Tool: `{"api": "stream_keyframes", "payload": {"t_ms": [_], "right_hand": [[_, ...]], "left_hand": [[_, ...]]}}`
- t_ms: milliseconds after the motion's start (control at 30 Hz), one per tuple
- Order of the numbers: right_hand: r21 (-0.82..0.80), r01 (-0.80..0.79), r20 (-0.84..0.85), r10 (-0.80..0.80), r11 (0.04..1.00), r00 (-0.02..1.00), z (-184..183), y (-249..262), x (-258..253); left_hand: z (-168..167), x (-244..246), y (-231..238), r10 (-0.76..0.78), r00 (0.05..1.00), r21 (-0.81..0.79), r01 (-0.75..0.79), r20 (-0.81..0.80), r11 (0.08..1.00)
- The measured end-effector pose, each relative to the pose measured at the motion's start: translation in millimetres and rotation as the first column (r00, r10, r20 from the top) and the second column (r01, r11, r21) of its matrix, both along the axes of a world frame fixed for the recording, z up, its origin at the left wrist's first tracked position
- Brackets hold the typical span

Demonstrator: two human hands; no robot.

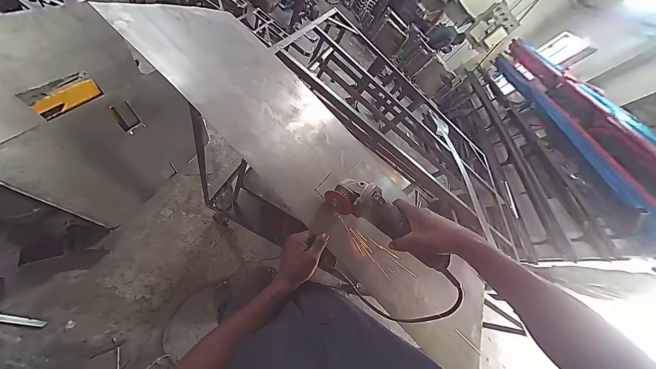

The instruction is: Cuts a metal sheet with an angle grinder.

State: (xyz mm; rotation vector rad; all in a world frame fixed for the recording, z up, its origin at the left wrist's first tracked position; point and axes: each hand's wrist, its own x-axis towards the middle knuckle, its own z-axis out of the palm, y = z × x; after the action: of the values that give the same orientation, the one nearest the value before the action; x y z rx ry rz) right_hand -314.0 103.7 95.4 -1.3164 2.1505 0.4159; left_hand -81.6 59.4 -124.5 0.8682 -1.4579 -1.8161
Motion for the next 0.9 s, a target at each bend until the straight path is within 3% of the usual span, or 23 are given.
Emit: {"api": "stream_keyframes", "payload": {"t_ms": [900], "right_hand": [[0.009, -0.020, -0.018, 0.020, 1.000, 1.000, -0.9, 4.1, 3.7]], "left_hand": [[7.9, 2.3, 0.3, -0.024, 1.000, 0.035, 0.024, -0.016, 0.999]]}}
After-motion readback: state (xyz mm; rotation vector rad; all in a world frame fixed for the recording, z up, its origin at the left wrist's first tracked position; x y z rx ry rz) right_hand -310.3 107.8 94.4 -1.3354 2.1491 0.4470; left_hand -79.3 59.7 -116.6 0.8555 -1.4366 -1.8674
